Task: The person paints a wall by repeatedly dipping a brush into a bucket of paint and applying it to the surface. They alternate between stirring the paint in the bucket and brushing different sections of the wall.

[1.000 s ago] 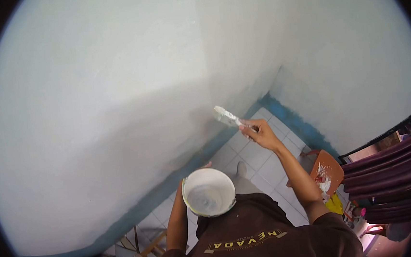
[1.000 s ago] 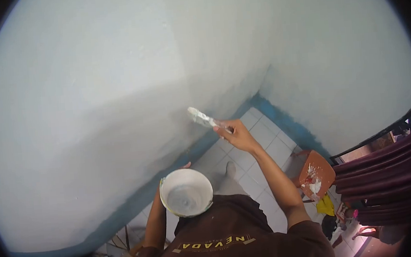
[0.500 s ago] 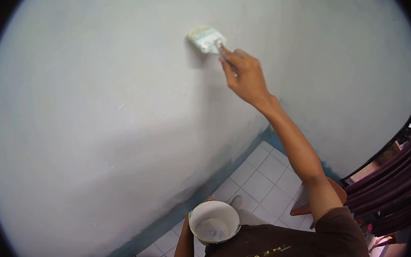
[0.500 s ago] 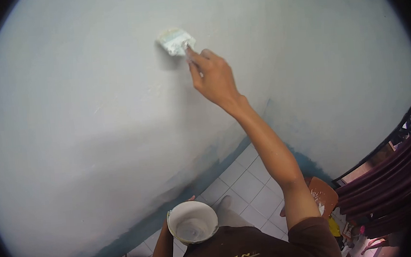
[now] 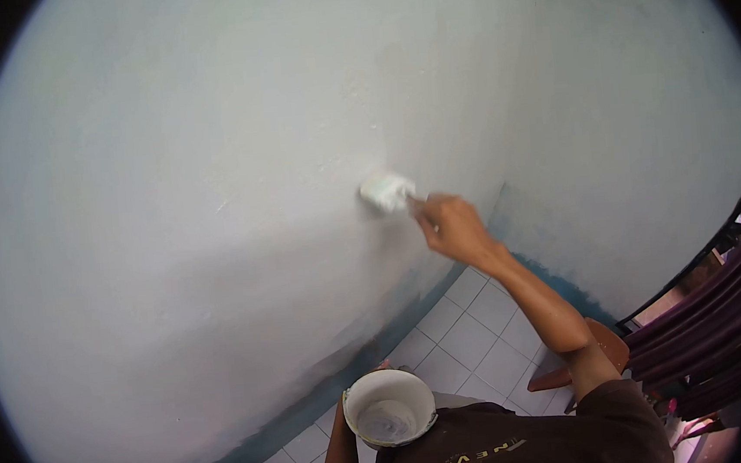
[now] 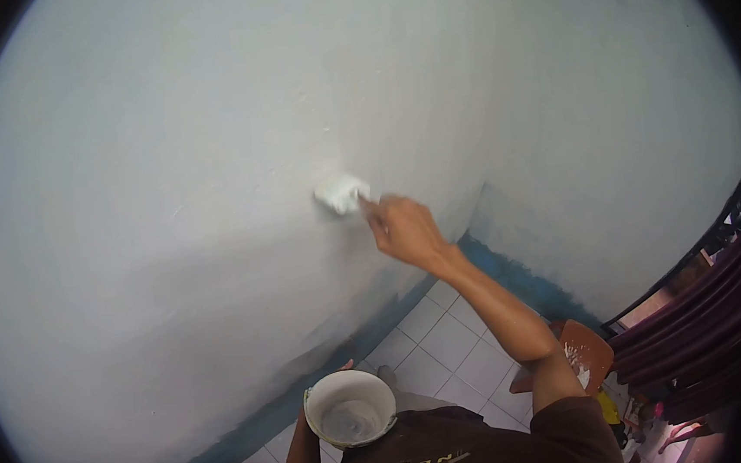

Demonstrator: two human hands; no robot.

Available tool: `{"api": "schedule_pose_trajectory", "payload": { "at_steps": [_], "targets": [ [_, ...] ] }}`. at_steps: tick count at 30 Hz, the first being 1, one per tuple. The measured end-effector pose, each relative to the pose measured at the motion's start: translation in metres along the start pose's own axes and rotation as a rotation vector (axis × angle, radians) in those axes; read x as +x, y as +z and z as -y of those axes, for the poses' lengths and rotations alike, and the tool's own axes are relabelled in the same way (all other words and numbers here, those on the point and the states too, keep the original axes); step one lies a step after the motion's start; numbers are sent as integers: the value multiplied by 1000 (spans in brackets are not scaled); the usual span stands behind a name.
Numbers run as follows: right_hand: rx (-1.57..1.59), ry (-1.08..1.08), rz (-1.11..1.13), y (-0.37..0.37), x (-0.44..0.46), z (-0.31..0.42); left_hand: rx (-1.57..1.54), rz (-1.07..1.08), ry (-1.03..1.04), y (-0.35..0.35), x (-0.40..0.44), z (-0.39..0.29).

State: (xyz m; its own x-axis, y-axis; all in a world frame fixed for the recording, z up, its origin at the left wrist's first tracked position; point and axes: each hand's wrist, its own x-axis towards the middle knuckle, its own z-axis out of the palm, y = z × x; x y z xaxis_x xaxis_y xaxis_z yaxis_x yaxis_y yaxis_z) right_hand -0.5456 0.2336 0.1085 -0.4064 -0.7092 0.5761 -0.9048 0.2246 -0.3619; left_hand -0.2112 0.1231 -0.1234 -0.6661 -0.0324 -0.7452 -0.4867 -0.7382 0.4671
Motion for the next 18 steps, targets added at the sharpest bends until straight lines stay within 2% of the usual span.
{"api": "schedule_pose_trajectory", "payload": {
  "at_steps": [3,5,7,10,12,14,15,16,17,18],
  "targets": [
    [-28,-77,-295,-58,52,3,-22,-40,3,13,-16,0],
    [-68,-40,-348,-95,88,14,-78,-58,27,13,-7,4],
    [-41,-54,-361,-89,107,8,-98,-67,46,-14,10,21],
    [-38,-106,-368,-39,101,-10,-87,-61,154,40,-42,-7],
    [-47,-89,-412,-4,70,-15,-101,-18,125,40,-39,-9],
    [-35,7,-296,21,34,-18,-114,22,107,45,-36,-19],
    [-30,10,-285,37,14,-17,-135,13,-39,41,-29,-21],
    [5,82,-142,52,-8,-15,-160,3,-191,39,-28,-20],
    [33,145,-9,64,-22,-16,-167,5,-194,39,-27,-22],
    [29,148,-3,78,-35,-21,-108,-22,-93,43,-30,-23]
  ]
}}
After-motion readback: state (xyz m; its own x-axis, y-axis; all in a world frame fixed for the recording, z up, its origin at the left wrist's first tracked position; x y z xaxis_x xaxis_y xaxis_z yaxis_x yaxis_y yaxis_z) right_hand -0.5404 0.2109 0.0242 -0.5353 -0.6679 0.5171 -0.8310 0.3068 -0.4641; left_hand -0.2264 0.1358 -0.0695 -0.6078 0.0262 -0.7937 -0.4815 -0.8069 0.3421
